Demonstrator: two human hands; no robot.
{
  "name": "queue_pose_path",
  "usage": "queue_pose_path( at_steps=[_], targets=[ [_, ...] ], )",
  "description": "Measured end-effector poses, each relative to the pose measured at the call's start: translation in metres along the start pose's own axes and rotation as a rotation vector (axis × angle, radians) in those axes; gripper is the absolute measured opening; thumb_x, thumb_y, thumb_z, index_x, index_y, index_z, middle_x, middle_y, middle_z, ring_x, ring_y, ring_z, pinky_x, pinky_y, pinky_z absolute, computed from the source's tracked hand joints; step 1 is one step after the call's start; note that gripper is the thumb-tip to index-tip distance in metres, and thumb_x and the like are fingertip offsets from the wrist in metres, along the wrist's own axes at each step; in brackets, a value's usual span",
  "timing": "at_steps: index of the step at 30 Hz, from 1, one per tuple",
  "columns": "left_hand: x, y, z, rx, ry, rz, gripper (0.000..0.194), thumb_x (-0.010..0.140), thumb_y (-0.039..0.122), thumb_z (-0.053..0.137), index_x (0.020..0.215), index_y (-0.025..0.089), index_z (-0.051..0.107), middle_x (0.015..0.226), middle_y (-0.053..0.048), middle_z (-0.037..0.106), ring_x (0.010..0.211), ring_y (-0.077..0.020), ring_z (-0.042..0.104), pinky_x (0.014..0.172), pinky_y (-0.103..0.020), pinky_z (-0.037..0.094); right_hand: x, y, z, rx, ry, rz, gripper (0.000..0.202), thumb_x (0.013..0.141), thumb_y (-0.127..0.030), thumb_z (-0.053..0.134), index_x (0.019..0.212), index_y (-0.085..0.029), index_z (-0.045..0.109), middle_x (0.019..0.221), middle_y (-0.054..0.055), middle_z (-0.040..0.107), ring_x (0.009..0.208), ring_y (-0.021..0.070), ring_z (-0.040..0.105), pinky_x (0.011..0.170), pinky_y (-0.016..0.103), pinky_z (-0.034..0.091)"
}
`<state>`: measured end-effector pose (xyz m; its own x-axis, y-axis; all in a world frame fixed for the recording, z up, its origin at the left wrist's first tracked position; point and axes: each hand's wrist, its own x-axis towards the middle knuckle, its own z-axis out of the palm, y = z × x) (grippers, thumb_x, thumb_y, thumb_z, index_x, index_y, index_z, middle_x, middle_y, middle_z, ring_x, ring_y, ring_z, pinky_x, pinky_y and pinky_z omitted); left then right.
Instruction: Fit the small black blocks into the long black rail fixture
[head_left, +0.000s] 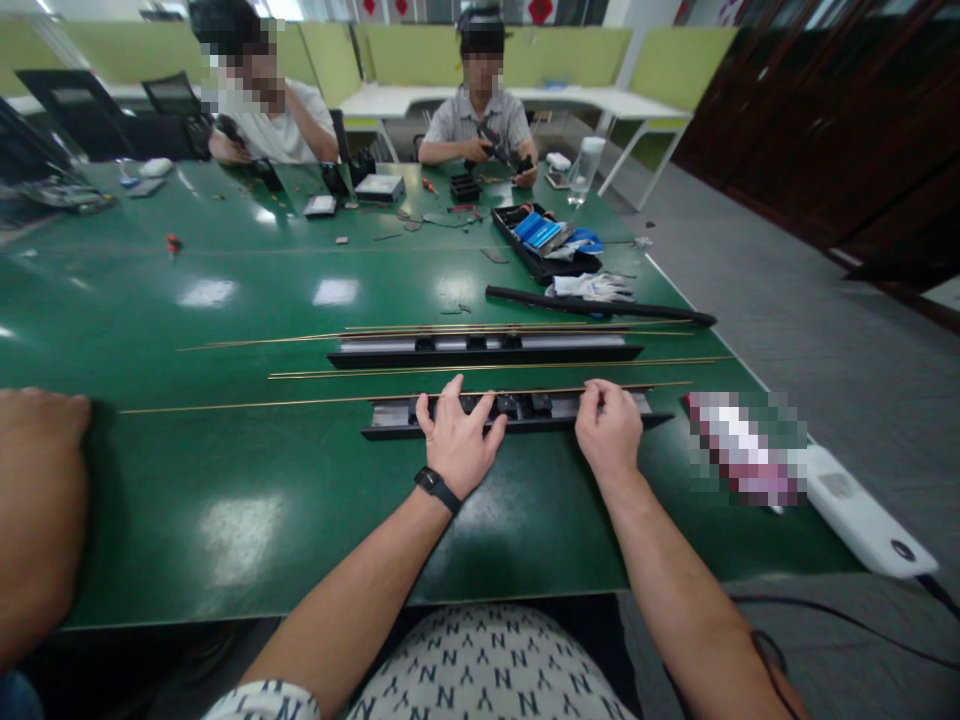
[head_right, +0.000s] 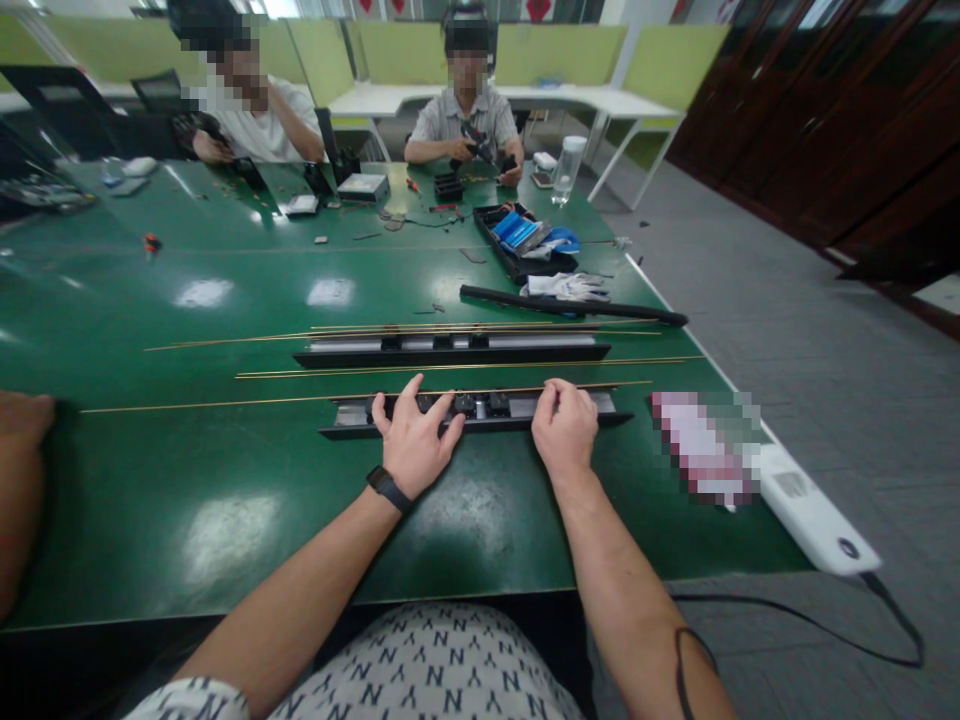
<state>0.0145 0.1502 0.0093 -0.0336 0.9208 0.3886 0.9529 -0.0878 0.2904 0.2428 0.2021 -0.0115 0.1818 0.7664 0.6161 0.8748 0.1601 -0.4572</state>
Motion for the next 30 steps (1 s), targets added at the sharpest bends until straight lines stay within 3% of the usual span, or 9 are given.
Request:
queue_pose_path(
  at_steps=[10, 30],
  targets=[
    [0.0, 0.0, 0.001, 0.001, 0.007, 0.004, 0.04, 0.102, 0.052, 0.053, 0.133, 0.035, 0.071, 0.161, -0.018, 0.047, 0.15, -0.0299, 0.044, 0.128, -0.064, 0.008, -0.003, -0.009, 0.0, 0.071, -0.061, -0.066, 0.031, 0.103, -0.04, 0.046, 0.107, -0.021, 0.07, 0.1, 0.009, 0.077, 0.095, 0.0241, 0.067, 0.095, 0.04, 0.048],
    [0.0, -0.001, 0.003, -0.044, 0.068, 0.026, 0.036, 0.1, 0.048, 0.06, 0.129, 0.032, 0.074, 0.159, -0.02, 0.049, 0.147, -0.0321, 0.048, 0.126, -0.065, 0.012, 0.006, 0.008, -0.004, -0.063, 0.034, 0.134, 0.033, 0.098, -0.039, 0.048, 0.1, -0.017, 0.072, 0.091, 0.012, 0.074, 0.09, 0.0265, 0.062, 0.091, 0.041, 0.045]
  ],
)
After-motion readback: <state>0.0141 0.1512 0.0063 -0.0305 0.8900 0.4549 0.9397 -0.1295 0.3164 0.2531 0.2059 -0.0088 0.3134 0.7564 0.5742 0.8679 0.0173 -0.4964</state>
